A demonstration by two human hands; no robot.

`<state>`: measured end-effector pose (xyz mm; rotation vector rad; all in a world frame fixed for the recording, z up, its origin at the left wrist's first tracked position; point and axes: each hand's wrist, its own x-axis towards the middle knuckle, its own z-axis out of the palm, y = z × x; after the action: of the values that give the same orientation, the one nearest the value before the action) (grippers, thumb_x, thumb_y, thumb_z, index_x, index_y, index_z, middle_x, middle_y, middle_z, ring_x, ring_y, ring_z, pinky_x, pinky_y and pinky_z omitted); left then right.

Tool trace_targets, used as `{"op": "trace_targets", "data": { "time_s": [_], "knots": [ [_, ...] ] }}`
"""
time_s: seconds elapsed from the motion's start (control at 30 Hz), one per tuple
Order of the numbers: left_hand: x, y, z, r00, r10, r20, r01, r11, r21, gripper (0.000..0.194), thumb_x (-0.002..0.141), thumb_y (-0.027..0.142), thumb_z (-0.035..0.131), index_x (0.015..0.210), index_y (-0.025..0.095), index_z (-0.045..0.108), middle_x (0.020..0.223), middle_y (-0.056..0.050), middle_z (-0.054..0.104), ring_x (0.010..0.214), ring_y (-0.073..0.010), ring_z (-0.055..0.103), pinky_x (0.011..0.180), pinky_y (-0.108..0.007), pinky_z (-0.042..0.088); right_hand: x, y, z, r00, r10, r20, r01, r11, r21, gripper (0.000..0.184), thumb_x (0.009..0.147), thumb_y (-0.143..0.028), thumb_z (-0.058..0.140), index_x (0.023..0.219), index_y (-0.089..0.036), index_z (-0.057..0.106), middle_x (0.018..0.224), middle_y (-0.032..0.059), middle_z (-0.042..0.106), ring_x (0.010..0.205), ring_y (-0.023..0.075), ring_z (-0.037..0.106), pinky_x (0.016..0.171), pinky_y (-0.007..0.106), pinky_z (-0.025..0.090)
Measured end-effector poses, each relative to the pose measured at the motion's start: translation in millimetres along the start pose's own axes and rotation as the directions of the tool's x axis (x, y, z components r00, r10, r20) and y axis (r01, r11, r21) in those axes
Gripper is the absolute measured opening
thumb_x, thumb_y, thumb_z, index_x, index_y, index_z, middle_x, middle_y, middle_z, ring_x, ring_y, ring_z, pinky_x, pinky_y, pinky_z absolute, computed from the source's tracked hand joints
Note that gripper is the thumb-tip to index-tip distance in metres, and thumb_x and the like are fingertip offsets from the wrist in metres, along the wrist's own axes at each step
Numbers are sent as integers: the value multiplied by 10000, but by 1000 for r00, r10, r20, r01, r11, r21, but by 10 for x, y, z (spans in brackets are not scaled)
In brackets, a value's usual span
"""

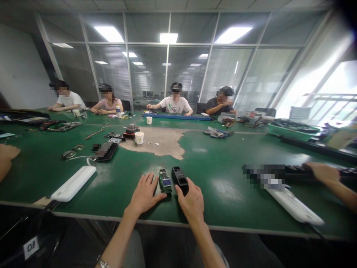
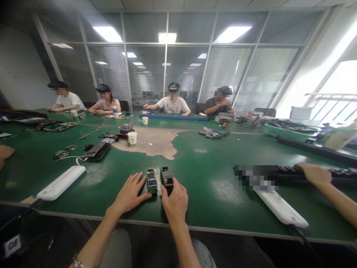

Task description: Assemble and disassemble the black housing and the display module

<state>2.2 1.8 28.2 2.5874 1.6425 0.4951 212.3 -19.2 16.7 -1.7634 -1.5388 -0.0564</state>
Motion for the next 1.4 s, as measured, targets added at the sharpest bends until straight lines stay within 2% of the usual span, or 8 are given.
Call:
{"op": "trace_targets", "data": {
  "time_s": [0.07, 0.2, 0.3, 0.4, 0.6, 0.97, 1.13, 1.4],
  "knots": [
    [-7, 3, -6, 1000, -4, 7, 4, 1000, -5, 840, 855, 780, 331, 1459, 197, 354, 1550, -130, 293, 1428, -324, 247, 1159, -527, 193, 10, -20, -20, 1000, 18, 22, -18, 1000, -7, 507, 861, -477, 523, 1225, -127, 572, 1065, 146, 666, 1035, 272, 584, 891, 372, 427],
    [-17, 9, -19, 1000, -11, 6, 11, 1000, -12, 826, 853, 780, 341, 1453, 212, 363, 1551, -122, 294, 1430, -322, 242, 1155, -524, 204, 79, -150, -117, 998, 67, 2, -67, 997, 35, 495, 860, -503, 516, 1196, -146, 587, 1021, 127, 675, 961, 262, 604, 850, 356, 431],
    [-15, 7, -17, 1000, -10, 0, 10, 1000, -19, 815, 851, 776, 355, 1448, 221, 368, 1548, -122, 300, 1430, -321, 242, 1155, -529, 200, 153, -337, -225, 998, 42, -50, -37, 994, 101, 502, 859, -519, 519, 1201, -158, 586, 1063, 116, 672, 985, 255, 602, 876, 346, 422],
    [-10, -1, -6, 1000, -5, -1, 5, 1000, -25, 808, 851, 768, 371, 1447, 222, 369, 1548, -128, 298, 1430, -323, 242, 1154, -538, 197, 188, -540, -287, 999, 12, -43, -6, 992, 125, 482, 860, -508, 529, 1201, -171, 581, 1061, 104, 674, 983, 247, 603, 875, 337, 419],
    [-26, -14, 0, 1000, 8, -17, -9, 1000, -18, 802, 862, 750, 372, 1443, 197, 372, 1529, -144, 332, 1417, -323, 271, 1151, -540, 208, 120, -761, -199, 999, -18, 34, 16, 998, 68, 396, 869, -455, 539, 1155, -186, 593, 980, 85, 681, 929, 232, 615, 821, 310, 410],
    [-26, -33, 26, 1000, 3, -24, -3, 1000, -4, 809, 869, 710, 388, 1437, 134, 360, 1521, -158, 342, 1408, -319, 293, 1160, -512, 215, 108, -880, -232, 994, -13, 110, 26, 993, -119, 376, 867, -479, 533, 1111, -200, 598, 872, 77, 683, 859, 236, 631, 781, 320, 380],
    [-27, -39, 24, 1000, -2, 0, 2, 1000, 9, 801, 869, 655, 426, 1458, 123, 321, 1536, -152, 314, 1421, -308, 267, 1175, -478, 193, 20, -840, -211, 991, -4, 131, 20, 993, -120, 412, 859, -474, 542, 1159, -193, 579, 903, 93, 688, 857, 239, 640, 777, 325, 392],
    [-14, -32, 8, 999, -21, 37, 21, 1000, 1, 873, 856, 670, 407, 1483, 81, 259, 1549, -165, 277, 1432, -308, 241, 1181, -459, 176, -24, -808, -174, 995, -1, 104, 15, 991, -135, 420, 844, -456, 569, 1163, -181, 578, 903, 102, 683, 864, 249, 636, 783, 335, 392]
  ]
}}
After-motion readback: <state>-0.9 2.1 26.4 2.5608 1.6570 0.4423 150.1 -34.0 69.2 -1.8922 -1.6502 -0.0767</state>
